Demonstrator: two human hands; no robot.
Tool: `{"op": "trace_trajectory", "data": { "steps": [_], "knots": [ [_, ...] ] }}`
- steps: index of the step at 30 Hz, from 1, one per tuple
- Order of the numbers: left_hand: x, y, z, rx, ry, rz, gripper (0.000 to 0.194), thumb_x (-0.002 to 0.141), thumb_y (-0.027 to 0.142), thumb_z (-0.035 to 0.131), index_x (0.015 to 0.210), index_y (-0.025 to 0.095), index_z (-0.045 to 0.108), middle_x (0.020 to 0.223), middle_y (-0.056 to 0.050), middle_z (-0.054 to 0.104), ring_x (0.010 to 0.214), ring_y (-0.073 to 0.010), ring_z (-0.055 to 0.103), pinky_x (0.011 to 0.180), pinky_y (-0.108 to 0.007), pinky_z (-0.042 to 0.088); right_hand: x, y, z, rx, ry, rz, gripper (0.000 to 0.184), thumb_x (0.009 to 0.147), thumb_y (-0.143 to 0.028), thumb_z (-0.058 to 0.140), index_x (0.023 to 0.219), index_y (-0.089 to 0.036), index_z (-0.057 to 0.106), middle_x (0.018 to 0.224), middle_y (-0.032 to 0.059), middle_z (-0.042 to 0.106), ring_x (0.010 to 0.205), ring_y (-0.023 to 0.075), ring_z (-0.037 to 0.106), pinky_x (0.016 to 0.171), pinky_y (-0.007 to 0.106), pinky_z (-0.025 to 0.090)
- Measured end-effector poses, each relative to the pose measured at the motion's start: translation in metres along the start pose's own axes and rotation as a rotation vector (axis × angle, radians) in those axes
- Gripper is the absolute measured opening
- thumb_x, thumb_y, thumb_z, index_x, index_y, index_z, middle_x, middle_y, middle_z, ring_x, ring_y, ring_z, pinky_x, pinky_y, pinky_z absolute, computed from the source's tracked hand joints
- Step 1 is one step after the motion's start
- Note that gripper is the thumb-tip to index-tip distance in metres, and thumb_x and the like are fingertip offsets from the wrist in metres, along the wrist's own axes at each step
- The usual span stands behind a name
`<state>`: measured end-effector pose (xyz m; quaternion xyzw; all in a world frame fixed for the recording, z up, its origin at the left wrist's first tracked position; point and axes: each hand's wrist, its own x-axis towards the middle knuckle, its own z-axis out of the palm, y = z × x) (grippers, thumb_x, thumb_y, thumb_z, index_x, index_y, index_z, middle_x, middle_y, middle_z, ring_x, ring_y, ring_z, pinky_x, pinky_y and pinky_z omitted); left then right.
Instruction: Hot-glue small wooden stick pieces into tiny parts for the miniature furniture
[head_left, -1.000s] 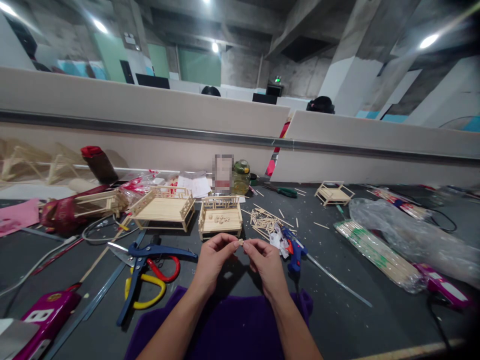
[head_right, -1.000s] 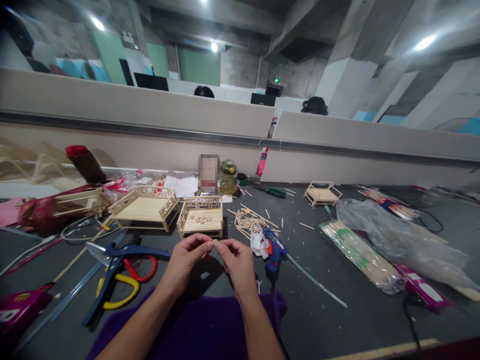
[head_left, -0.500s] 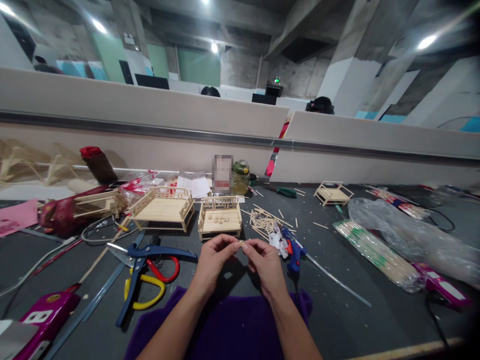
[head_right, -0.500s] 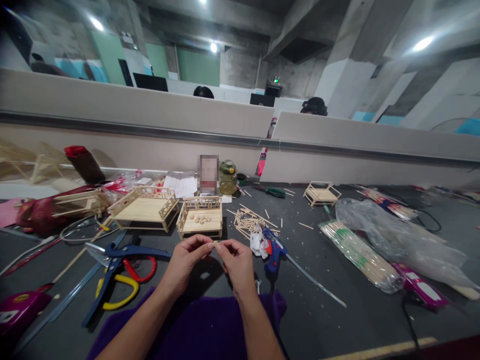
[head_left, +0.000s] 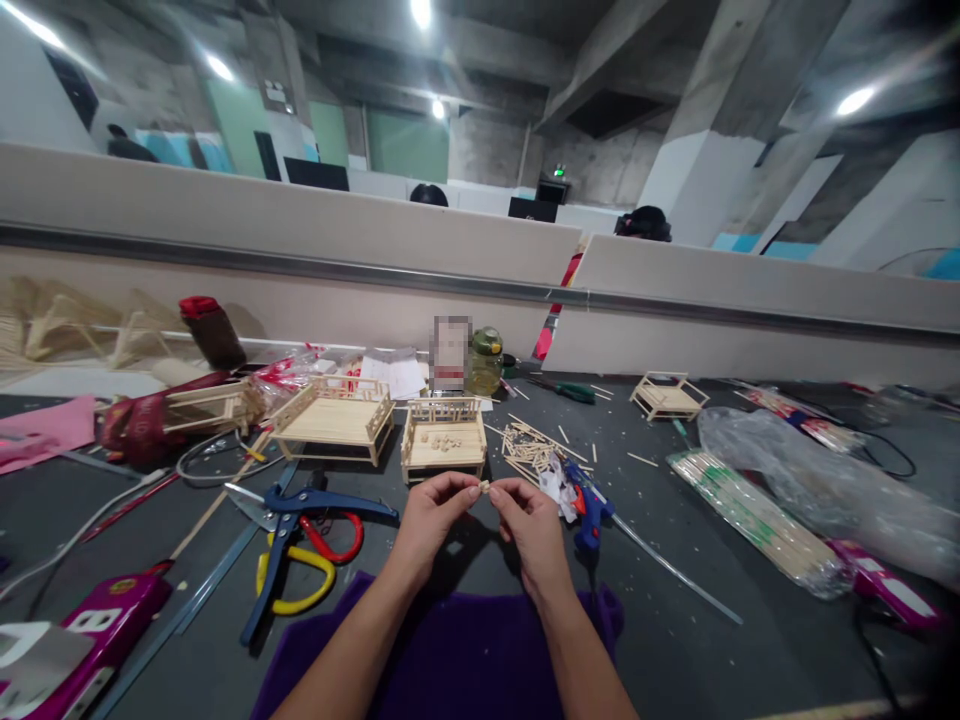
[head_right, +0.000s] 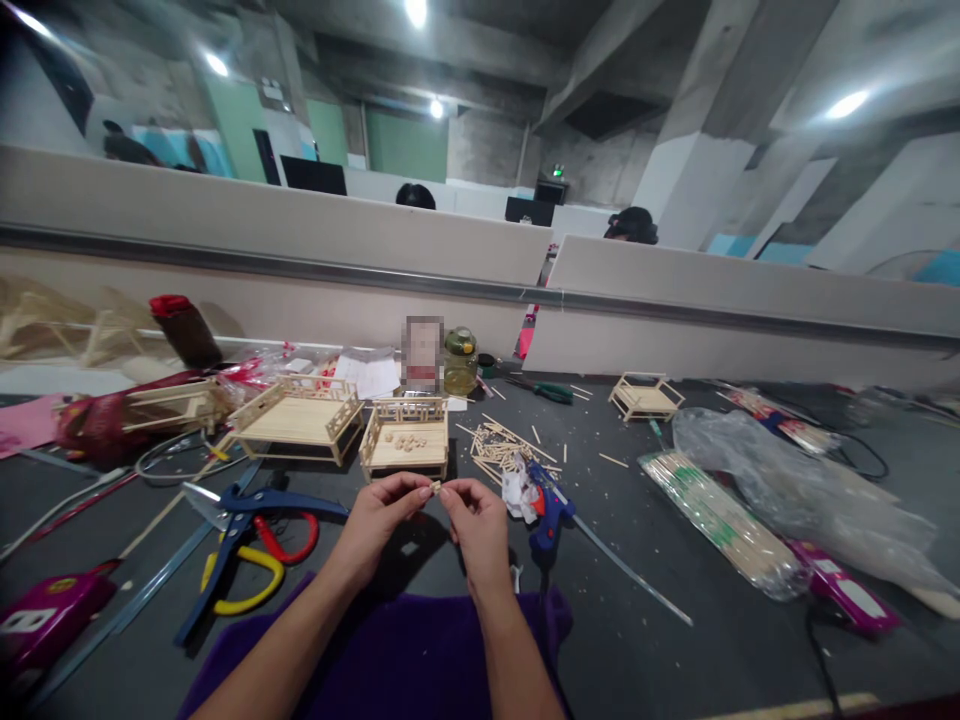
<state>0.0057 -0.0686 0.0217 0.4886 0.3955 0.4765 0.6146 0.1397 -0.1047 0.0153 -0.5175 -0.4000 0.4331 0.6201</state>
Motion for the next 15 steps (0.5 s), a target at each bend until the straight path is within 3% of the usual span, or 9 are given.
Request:
{"op": "trace_trajectory", "data": {
  "steps": [4,7,15],
  "knots": [
    [-0.001,0.002,0.000,-0.014,-0.027,-0.022,0.030,0.066,0.040,0.078,0.084,0.016,0.075,0.073,-0.003,0.069,0.064,-0.0133,0.057,0.057,-0.021,0.046,0.000,-0.001,0.000,-0.168,0.056,-0.141,0.026,0.076,-0.042,0.068,0.078,-0.016,0.069,0.067,0.0007,0.063,0.057,0.0123,0.051,0.051,0.023,0.039],
    [-0.001,0.001,0.000,-0.078,-0.047,-0.052,0.030,0.065,0.039,0.080,0.083,0.016,0.074,0.072,-0.002,0.067,0.062,-0.0121,0.057,0.057,-0.021,0.047,-0.004,-0.003,0.002,-0.290,0.065,-0.258,0.022,0.080,-0.038,0.065,0.078,-0.017,0.070,0.071,0.0028,0.065,0.065,0.0155,0.055,0.058,0.025,0.041],
    [0.002,-0.002,-0.004,-0.478,-0.102,-0.231,0.027,0.064,0.026,0.084,0.086,0.014,0.074,0.082,-0.005,0.071,0.069,-0.0112,0.062,0.060,-0.022,0.053,-0.012,-0.004,0.002,-0.345,0.113,-0.517,0.016,0.090,-0.026,0.054,0.091,-0.021,0.069,0.086,0.0045,0.065,0.082,0.0182,0.060,0.075,0.029,0.046]
  ]
}}
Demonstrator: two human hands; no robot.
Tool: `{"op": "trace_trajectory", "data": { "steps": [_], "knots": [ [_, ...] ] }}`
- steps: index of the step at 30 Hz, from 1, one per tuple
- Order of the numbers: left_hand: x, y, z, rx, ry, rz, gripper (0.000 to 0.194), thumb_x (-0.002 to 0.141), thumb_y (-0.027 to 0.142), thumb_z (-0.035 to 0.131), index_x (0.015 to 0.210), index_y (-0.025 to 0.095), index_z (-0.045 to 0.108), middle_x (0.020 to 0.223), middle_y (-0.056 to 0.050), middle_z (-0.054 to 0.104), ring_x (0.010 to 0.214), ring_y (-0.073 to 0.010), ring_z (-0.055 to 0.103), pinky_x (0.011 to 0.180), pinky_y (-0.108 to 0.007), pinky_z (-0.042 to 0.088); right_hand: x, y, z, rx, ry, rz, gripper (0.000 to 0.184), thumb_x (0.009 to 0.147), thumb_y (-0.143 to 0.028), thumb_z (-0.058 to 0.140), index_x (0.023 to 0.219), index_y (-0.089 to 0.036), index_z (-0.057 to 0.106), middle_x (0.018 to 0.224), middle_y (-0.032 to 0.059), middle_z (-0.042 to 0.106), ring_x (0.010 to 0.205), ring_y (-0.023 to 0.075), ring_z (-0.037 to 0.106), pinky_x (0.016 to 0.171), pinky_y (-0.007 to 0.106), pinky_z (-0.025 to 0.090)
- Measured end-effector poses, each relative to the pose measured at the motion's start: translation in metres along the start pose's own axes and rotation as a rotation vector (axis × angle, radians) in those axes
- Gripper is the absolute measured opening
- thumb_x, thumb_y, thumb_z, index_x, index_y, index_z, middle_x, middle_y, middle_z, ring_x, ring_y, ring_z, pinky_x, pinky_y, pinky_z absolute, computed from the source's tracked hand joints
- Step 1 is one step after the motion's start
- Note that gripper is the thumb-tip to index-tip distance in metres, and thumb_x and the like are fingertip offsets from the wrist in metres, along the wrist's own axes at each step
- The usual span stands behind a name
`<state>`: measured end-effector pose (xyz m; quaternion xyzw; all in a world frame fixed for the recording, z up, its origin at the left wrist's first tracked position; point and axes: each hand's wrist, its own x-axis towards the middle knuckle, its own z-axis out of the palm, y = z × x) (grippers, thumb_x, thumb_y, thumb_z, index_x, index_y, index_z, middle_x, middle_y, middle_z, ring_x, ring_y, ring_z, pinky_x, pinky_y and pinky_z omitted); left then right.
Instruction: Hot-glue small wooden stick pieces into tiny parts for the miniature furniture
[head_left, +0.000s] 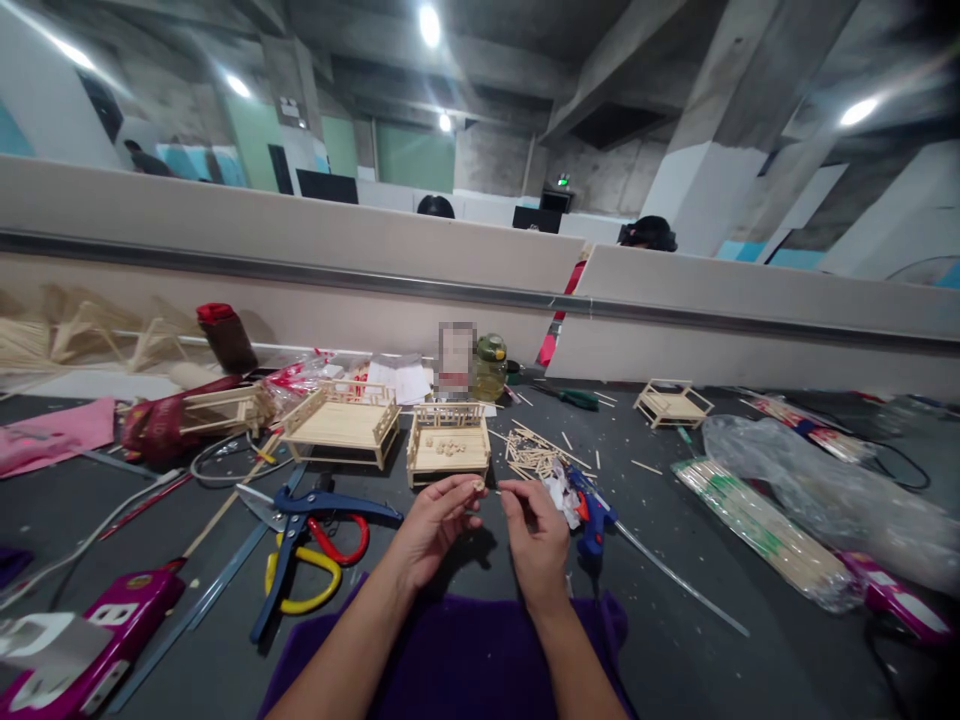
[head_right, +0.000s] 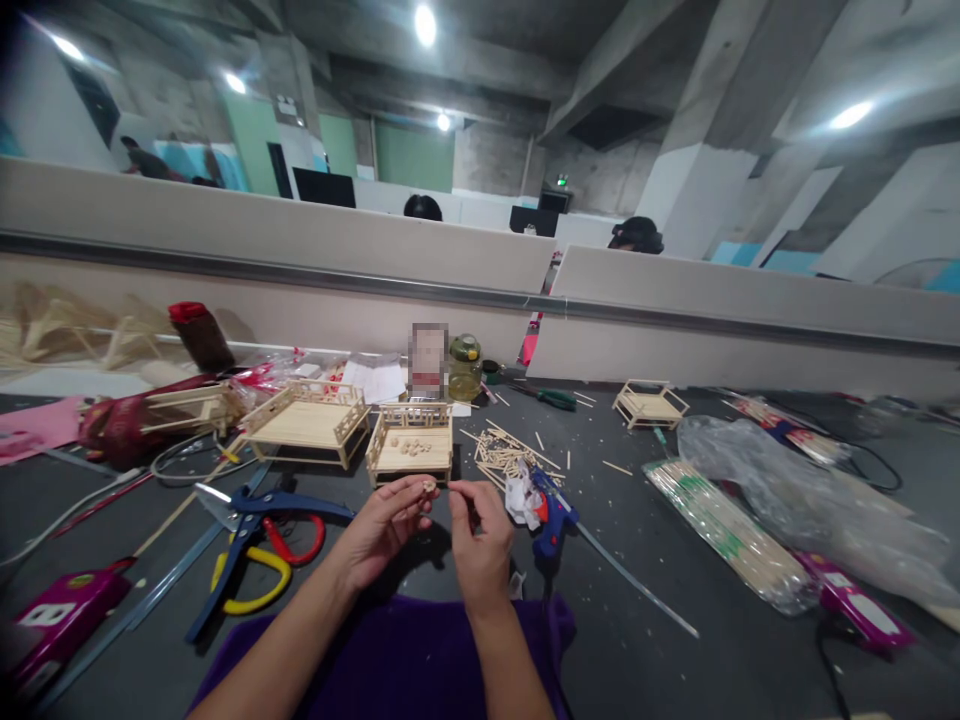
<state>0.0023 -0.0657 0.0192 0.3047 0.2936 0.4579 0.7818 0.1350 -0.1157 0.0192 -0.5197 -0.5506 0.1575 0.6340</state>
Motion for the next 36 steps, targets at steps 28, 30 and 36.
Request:
{"op": "trace_trajectory", "data": {
  "steps": [28,30,36],
  "knots": [
    [-0.002,0.001,0.000,0.749,0.192,0.644,0.017,0.075,0.024,0.071,0.091,0.018,0.070,0.084,-0.003,0.066,0.073,-0.0140,0.060,0.067,-0.025,0.048,0.002,0.014,0.004,0.008,-0.083,0.243,0.028,0.085,-0.034,0.057,0.101,-0.015,0.068,0.088,0.0069,0.070,0.075,0.0181,0.062,0.061,0.026,0.049],
    [-0.004,0.002,-0.002,0.918,0.215,0.797,0.015,0.080,0.021,0.066,0.094,0.018,0.068,0.088,-0.003,0.066,0.074,-0.0141,0.060,0.070,-0.025,0.048,0.001,0.018,0.005,-0.006,-0.083,0.266,0.029,0.084,-0.036,0.057,0.100,-0.014,0.068,0.083,0.0064,0.070,0.071,0.0179,0.062,0.061,0.027,0.049],
    [-0.006,0.002,-0.003,1.080,0.154,0.845,0.007,0.084,0.017,0.058,0.086,0.019,0.065,0.083,-0.002,0.063,0.073,-0.0141,0.058,0.067,-0.025,0.046,0.000,0.015,0.003,-0.217,-0.121,0.030,0.024,0.090,-0.027,0.049,0.105,-0.018,0.066,0.095,0.0080,0.066,0.080,0.0188,0.062,0.068,0.029,0.050]
  ]
}}
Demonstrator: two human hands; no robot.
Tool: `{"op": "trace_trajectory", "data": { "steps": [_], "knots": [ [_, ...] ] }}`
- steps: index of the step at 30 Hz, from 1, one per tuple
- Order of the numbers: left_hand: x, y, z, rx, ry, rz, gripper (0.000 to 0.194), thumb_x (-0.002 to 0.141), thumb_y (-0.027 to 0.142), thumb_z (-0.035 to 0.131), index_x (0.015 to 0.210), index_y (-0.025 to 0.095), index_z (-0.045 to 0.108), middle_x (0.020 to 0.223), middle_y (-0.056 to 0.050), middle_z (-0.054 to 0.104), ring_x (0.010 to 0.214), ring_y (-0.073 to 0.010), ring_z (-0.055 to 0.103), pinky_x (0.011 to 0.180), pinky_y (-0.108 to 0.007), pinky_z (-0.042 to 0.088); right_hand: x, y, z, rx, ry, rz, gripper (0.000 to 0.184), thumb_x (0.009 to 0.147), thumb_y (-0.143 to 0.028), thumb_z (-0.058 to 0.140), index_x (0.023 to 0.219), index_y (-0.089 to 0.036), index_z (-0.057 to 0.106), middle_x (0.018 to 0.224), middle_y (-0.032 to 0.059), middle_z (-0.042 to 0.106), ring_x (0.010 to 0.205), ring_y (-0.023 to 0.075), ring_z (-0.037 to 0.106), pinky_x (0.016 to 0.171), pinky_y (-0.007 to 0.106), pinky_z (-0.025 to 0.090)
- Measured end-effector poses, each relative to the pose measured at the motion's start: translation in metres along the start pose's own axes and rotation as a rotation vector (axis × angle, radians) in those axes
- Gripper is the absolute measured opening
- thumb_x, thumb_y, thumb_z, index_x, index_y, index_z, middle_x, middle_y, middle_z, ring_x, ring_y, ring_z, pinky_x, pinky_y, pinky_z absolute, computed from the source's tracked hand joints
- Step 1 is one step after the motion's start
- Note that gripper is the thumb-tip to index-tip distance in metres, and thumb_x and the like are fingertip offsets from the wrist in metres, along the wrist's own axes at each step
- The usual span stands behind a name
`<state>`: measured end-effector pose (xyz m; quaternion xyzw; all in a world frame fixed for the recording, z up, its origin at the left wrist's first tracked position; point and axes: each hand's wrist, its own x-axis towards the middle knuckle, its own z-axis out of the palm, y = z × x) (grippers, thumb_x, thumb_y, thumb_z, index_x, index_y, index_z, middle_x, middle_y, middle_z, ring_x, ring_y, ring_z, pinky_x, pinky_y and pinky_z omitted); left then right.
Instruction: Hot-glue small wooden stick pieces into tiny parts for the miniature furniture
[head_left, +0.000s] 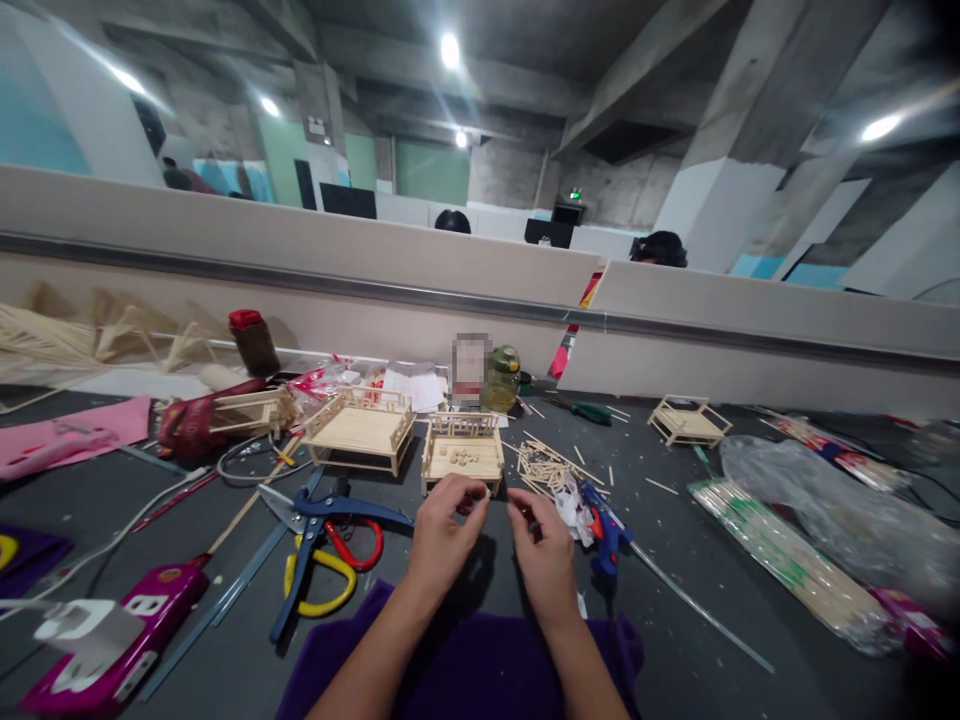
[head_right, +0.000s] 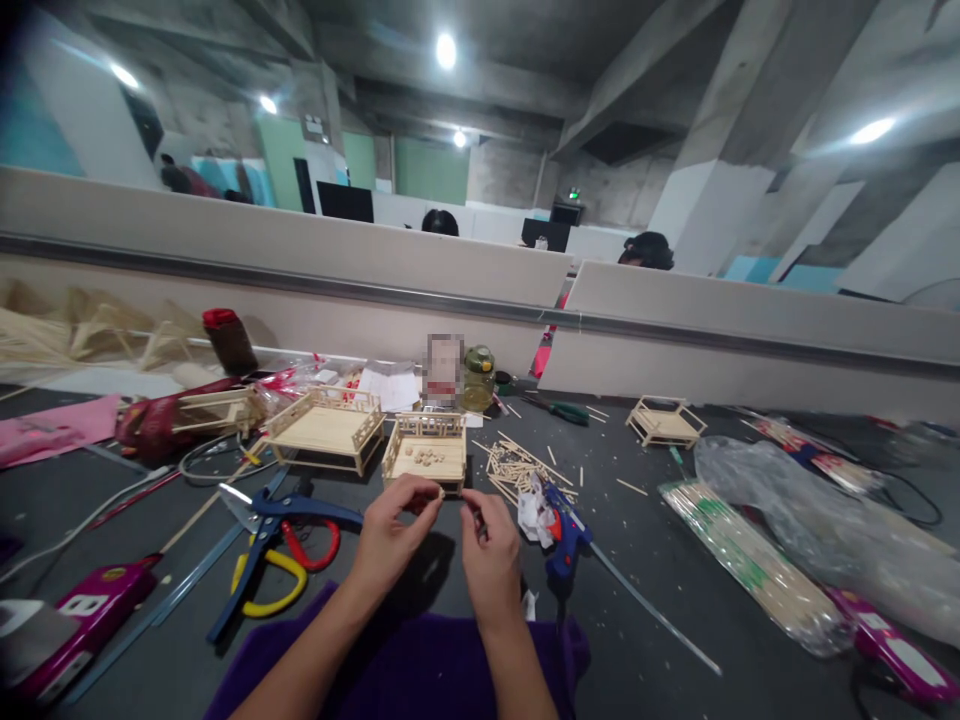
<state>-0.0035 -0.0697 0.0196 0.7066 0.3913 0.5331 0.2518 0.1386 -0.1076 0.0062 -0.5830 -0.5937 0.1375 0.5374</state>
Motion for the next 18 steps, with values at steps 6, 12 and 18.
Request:
{"op": "trace_trajectory", "data": {
  "steps": [6,12,18],
  "knots": [
    [0.000,-0.001,0.003,-0.153,-0.053,-0.154,0.008,0.082,0.022,0.061,0.086,0.018,0.067,0.082,-0.003,0.066,0.070,-0.0145,0.060,0.063,-0.024,0.047,0.010,-0.019,-0.001,-0.304,-0.168,-0.290,0.035,0.090,-0.013,0.045,0.122,-0.020,0.059,0.102,0.0099,0.059,0.095,0.0224,0.058,0.083,0.036,0.048],
    [0.005,-0.004,0.000,-0.331,-0.027,-0.346,0.013,0.079,0.029,0.065,0.083,0.017,0.067,0.080,-0.004,0.067,0.070,-0.0158,0.060,0.062,-0.024,0.048,0.020,-0.026,0.007,-0.333,-0.240,-0.273,0.030,0.089,-0.010,0.044,0.113,-0.019,0.059,0.098,0.0085,0.061,0.093,0.0218,0.058,0.082,0.035,0.049],
    [0.010,-0.007,-0.011,-0.256,0.070,-0.360,0.011,0.080,0.028,0.064,0.082,0.018,0.066,0.079,-0.003,0.066,0.072,-0.0160,0.061,0.063,-0.024,0.047,0.033,-0.031,0.009,-0.364,-0.303,-0.305,0.035,0.089,-0.012,0.049,0.123,-0.020,0.053,0.111,0.0097,0.060,0.104,0.0227,0.056,0.088,0.037,0.049]
  ]
}}
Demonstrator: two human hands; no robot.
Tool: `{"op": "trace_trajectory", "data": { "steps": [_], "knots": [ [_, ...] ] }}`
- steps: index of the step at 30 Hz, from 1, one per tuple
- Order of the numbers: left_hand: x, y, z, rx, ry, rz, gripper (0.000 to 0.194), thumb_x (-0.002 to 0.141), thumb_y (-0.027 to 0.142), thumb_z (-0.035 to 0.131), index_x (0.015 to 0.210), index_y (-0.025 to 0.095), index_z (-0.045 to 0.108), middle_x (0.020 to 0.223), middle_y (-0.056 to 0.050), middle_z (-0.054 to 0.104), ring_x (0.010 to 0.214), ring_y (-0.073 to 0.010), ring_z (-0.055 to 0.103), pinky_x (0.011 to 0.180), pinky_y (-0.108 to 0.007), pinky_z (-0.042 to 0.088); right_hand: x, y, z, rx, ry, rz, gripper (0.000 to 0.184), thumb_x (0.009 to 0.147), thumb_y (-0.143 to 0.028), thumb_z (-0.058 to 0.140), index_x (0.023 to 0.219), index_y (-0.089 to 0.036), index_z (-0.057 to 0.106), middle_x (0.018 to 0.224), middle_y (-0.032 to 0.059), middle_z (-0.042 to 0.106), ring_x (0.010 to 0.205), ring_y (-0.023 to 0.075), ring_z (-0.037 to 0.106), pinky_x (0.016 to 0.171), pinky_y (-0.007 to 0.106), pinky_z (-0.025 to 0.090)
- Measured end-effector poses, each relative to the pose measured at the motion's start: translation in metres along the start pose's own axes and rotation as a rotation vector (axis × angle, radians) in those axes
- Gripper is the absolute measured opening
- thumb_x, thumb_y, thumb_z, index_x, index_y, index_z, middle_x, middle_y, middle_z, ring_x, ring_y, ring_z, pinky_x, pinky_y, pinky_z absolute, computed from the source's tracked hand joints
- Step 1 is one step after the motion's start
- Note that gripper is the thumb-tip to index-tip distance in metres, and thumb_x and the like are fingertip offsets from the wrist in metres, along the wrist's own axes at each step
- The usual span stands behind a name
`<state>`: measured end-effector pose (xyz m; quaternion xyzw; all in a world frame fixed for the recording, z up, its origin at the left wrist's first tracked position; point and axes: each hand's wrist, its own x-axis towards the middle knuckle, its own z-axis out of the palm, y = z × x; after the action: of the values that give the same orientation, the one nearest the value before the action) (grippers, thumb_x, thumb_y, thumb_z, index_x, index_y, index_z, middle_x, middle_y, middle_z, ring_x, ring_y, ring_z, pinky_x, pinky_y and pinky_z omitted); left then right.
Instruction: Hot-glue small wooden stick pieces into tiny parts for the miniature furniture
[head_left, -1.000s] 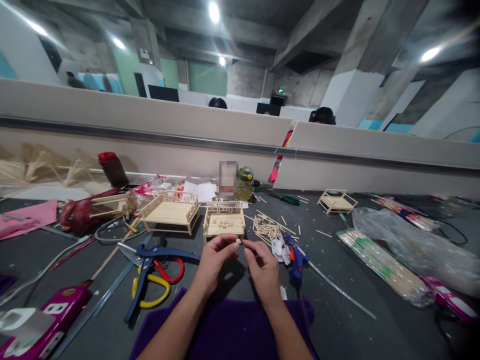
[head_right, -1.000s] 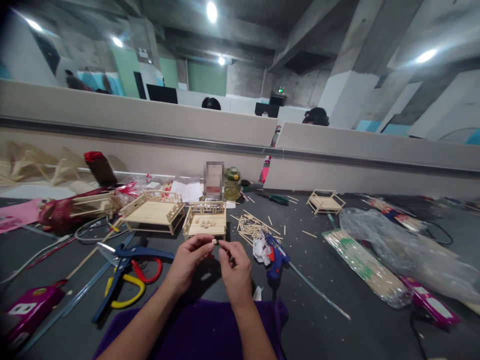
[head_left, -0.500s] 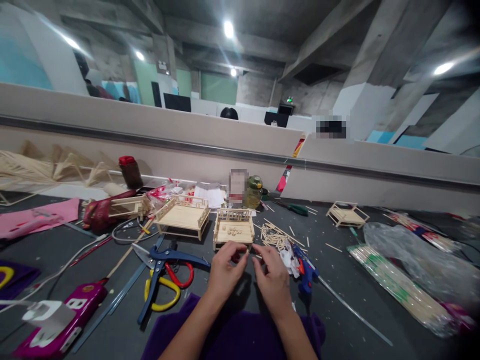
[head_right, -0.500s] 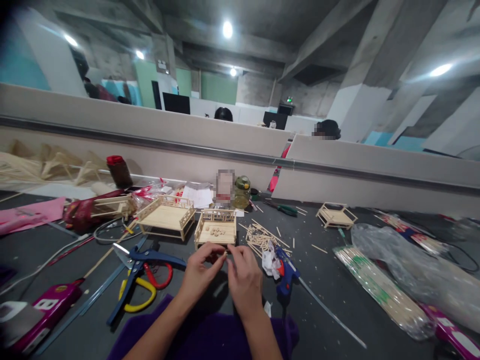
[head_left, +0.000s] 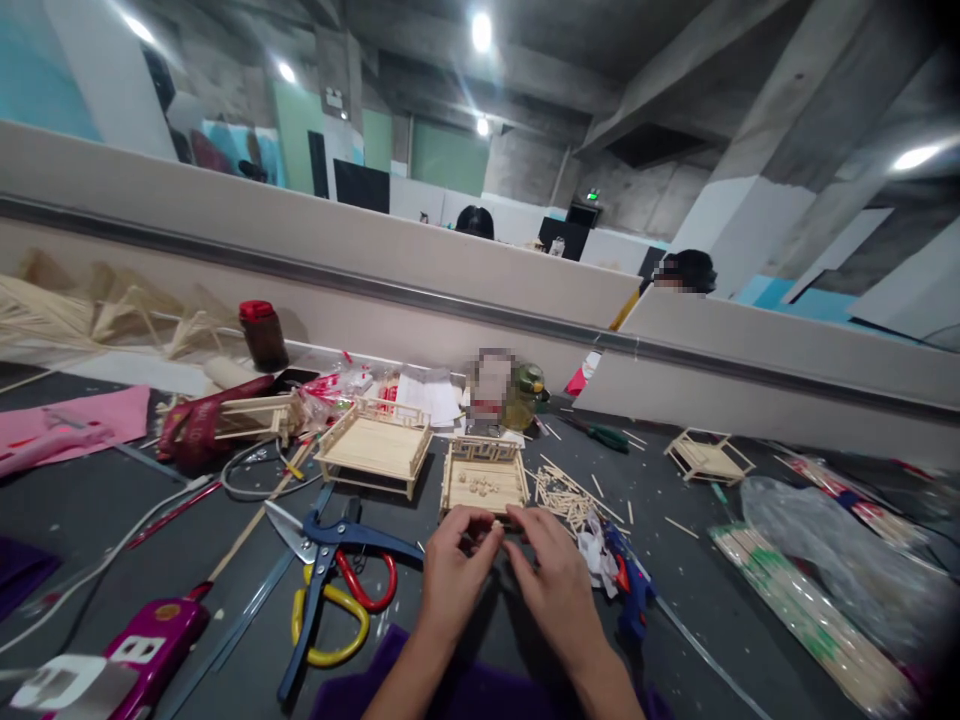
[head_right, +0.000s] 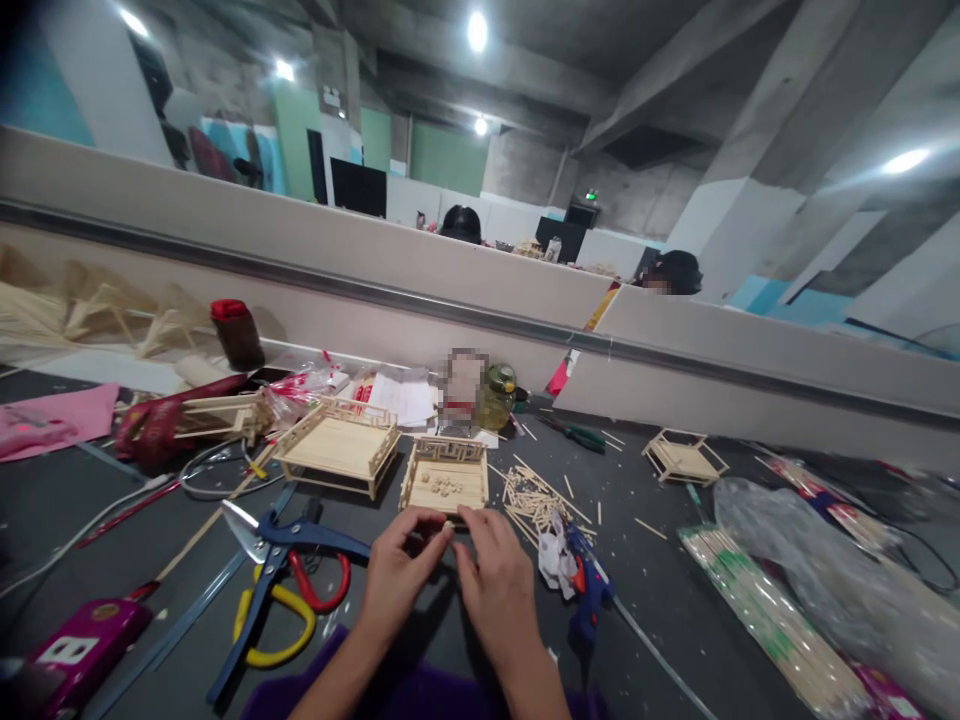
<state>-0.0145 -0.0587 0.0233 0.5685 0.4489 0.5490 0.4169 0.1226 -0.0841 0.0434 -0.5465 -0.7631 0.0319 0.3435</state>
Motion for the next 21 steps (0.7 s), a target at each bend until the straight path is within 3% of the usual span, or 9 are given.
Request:
{"op": "trace_trajectory", "data": {
  "steps": [5,8,11,14,21],
  "knots": [
    [0.004,0.004,-0.006,-0.090,0.026,-0.095,0.013,0.077,0.030,0.066,0.077,0.017,0.067,0.075,-0.002,0.065,0.069,-0.0158,0.060,0.060,-0.024,0.047,0.014,-0.006,0.004,0.021,-0.065,-0.132,0.037,0.090,-0.008,0.046,0.123,-0.021,0.054,0.106,0.0082,0.062,0.099,0.0203,0.058,0.084,0.033,0.050],
    [0.009,0.005,-0.009,-0.263,0.073,-0.222,0.021,0.073,0.033,0.072,0.084,0.017,0.067,0.080,-0.003,0.066,0.072,-0.0165,0.060,0.059,-0.023,0.048,0.026,-0.008,0.008,0.038,-0.079,-0.123,0.034,0.091,-0.010,0.045,0.122,-0.021,0.055,0.104,0.0082,0.062,0.097,0.0199,0.059,0.082,0.032,0.050],
    [0.012,0.005,-0.013,-0.445,0.203,-0.353,0.035,0.072,0.039,0.074,0.097,0.017,0.064,0.084,-0.003,0.065,0.071,-0.0147,0.058,0.058,-0.023,0.049,0.045,-0.004,0.013,0.033,-0.057,-0.059,0.030,0.092,-0.012,0.044,0.116,-0.021,0.059,0.101,0.0082,0.063,0.095,0.0202,0.059,0.081,0.033,0.050],
    [0.013,0.008,-0.016,-0.585,0.337,-0.433,0.037,0.071,0.040,0.075,0.097,0.017,0.064,0.076,0.000,0.060,0.063,-0.0113,0.054,0.053,-0.020,0.047,0.066,0.000,0.021,0.022,-0.055,-0.026,0.023,0.090,-0.013,0.047,0.106,-0.021,0.062,0.097,0.0073,0.064,0.092,0.0207,0.059,0.079,0.033,0.049],
    [0.008,0.016,-0.015,-0.710,0.507,-0.461,0.033,0.069,0.036,0.078,0.093,0.017,0.065,0.069,0.003,0.056,0.056,-0.0074,0.048,0.050,-0.016,0.040,0.088,0.006,0.051,-0.102,-0.187,-0.047,0.015,0.083,-0.014,0.058,0.092,-0.022,0.065,0.088,0.0050,0.061,0.086,0.0216,0.055,0.074,0.033,0.045]
  ]
}}
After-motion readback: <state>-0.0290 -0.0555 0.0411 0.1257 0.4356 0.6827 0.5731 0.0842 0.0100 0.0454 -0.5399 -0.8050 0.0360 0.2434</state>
